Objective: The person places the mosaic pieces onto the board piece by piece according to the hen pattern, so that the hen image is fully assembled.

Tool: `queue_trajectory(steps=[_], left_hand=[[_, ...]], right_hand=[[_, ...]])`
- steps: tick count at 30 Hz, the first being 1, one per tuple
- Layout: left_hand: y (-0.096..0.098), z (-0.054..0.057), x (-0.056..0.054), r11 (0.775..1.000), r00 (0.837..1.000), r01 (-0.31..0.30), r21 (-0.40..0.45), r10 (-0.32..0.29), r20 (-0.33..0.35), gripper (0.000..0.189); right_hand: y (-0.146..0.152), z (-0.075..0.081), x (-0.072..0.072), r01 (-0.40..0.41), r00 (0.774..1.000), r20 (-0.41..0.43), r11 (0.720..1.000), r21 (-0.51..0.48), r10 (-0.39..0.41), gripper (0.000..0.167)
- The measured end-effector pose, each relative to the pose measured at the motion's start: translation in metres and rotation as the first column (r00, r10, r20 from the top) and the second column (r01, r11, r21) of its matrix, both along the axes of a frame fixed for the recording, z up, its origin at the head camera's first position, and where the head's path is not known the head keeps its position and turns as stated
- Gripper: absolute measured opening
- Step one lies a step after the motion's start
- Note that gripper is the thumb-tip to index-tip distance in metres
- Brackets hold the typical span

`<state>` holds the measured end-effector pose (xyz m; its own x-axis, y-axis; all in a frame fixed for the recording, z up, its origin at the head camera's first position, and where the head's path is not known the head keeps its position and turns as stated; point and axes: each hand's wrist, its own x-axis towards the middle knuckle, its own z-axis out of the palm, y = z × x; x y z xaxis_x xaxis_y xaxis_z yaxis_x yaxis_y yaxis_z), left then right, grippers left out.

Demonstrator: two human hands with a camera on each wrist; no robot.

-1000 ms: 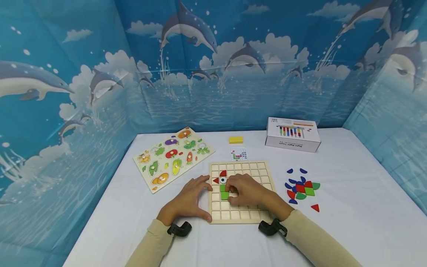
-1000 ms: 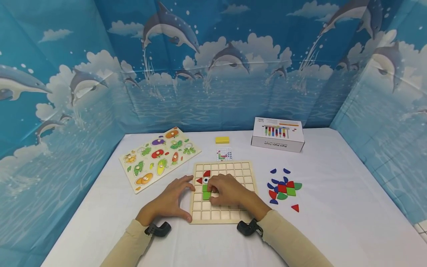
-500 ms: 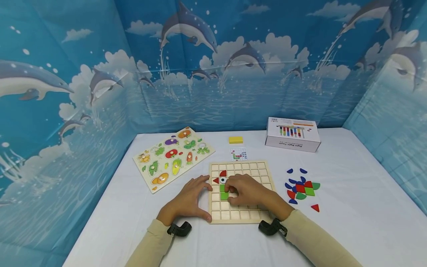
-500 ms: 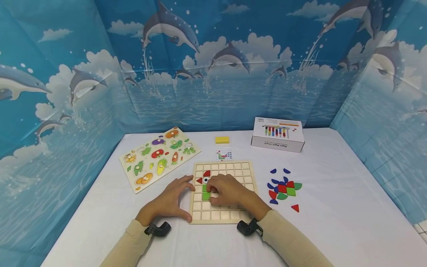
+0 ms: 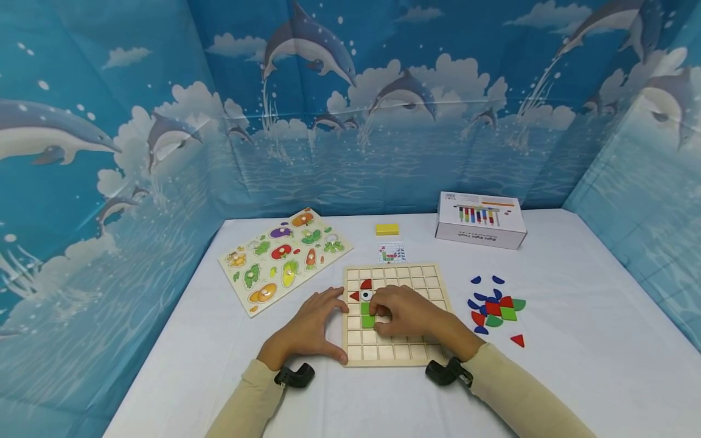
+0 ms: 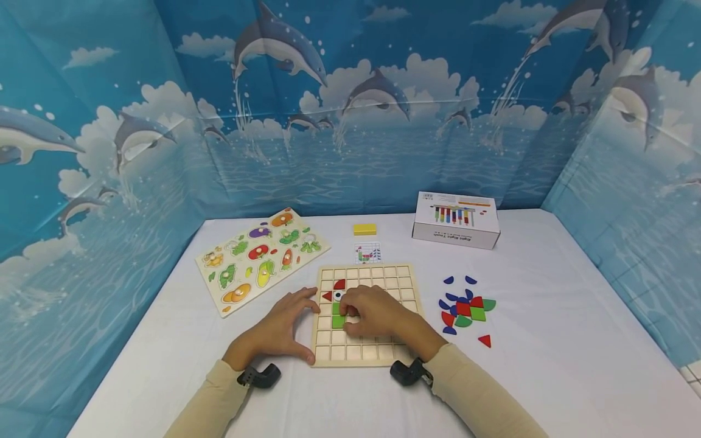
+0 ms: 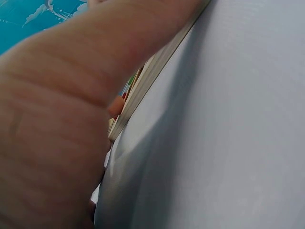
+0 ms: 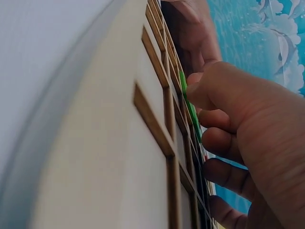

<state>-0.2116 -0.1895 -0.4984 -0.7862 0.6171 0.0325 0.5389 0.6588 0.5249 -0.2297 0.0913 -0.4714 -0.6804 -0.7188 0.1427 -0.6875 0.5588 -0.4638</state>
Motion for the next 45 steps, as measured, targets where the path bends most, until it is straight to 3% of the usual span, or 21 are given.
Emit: queue_trajectory(steps=[11, 20, 31, 36, 45], left_hand=[[-0.001, -0.003, 0.002, 1.000, 1.000, -0.011, -0.006, 0.011, 0.003, 0.089], [-0.001, -0.004, 0.003, 1.000, 1.000, -0.012, -0.004, 0.012, 0.000, 0.090], [-0.001, -0.004, 0.003, 1.000, 1.000, -0.014, 0.000, 0.014, 0.007, 0.090], [0.000, -0.005, 0.002, 1.000, 1.000, -0.012, -0.001, 0.012, 0.001, 0.091], [0.000, -0.003, 0.000, 1.000, 1.000, -0.009, -0.002, 0.009, -0.003, 0.091]], right_hand=[[0.029, 0.008, 0.000, 0.009, 0.998, 0.061, 0.999, -0.040, -0.007, 0.019], [0.070, 0.015, 0.000, 0.131, 0.986, 0.112, 0.990, -0.049, -0.125, 0.019], [0.134, 0.011, 0.007, 0.221, 0.975, 0.041, 0.975, -0.032, -0.220, 0.022], [0.173, 0.007, 0.011, 0.324, 0.946, 0.042, 0.945, -0.037, -0.322, 0.025], [0.247, -0.001, 0.022, 0.509, 0.857, 0.118, 0.860, -0.037, -0.502, 0.036]])
